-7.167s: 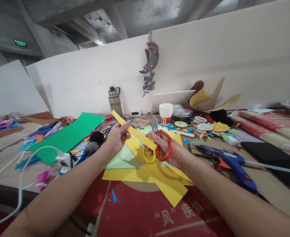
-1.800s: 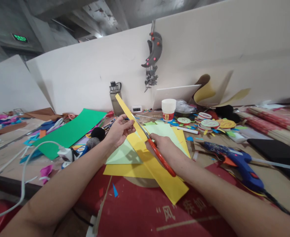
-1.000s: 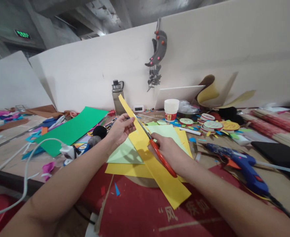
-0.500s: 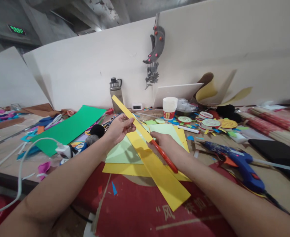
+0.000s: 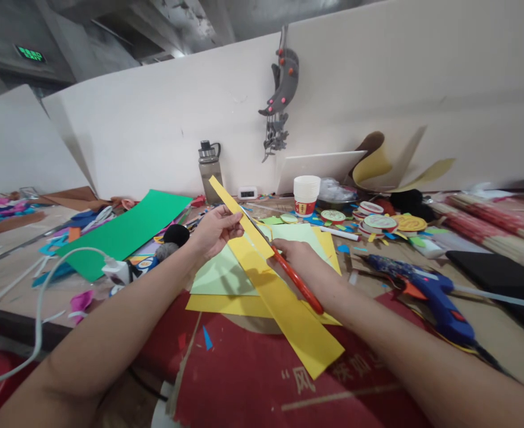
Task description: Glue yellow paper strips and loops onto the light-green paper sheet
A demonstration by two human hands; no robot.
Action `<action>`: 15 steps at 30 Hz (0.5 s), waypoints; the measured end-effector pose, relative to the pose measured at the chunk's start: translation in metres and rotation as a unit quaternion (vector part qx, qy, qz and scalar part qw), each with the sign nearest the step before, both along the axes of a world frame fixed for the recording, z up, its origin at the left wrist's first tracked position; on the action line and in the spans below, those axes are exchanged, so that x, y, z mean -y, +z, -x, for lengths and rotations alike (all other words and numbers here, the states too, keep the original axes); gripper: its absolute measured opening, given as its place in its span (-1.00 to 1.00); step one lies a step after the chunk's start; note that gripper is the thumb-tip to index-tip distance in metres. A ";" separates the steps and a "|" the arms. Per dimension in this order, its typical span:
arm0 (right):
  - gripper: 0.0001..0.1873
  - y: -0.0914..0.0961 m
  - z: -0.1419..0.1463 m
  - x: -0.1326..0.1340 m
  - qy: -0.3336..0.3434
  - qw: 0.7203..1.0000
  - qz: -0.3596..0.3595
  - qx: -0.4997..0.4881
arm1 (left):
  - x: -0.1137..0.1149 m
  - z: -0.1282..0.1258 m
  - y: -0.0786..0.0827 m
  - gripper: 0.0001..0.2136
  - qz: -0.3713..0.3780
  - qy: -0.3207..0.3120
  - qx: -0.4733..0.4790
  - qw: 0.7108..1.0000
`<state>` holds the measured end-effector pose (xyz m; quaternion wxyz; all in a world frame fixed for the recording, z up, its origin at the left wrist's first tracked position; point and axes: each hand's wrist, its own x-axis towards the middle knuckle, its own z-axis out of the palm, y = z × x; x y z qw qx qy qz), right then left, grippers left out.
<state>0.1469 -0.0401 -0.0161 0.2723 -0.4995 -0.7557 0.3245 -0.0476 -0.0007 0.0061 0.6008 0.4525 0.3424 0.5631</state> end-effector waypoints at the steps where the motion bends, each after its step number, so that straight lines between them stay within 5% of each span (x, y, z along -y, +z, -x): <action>1: -0.80 0.000 0.000 0.001 0.001 1.000 -0.001 -0.001 | 0.001 0.000 0.001 -0.81 0.001 -0.002 0.000 1.000; 15: -0.78 0.001 -0.001 0.003 0.026 0.996 -0.081 0.013 | 0.001 0.000 0.000 -0.80 -0.002 0.014 0.004 1.000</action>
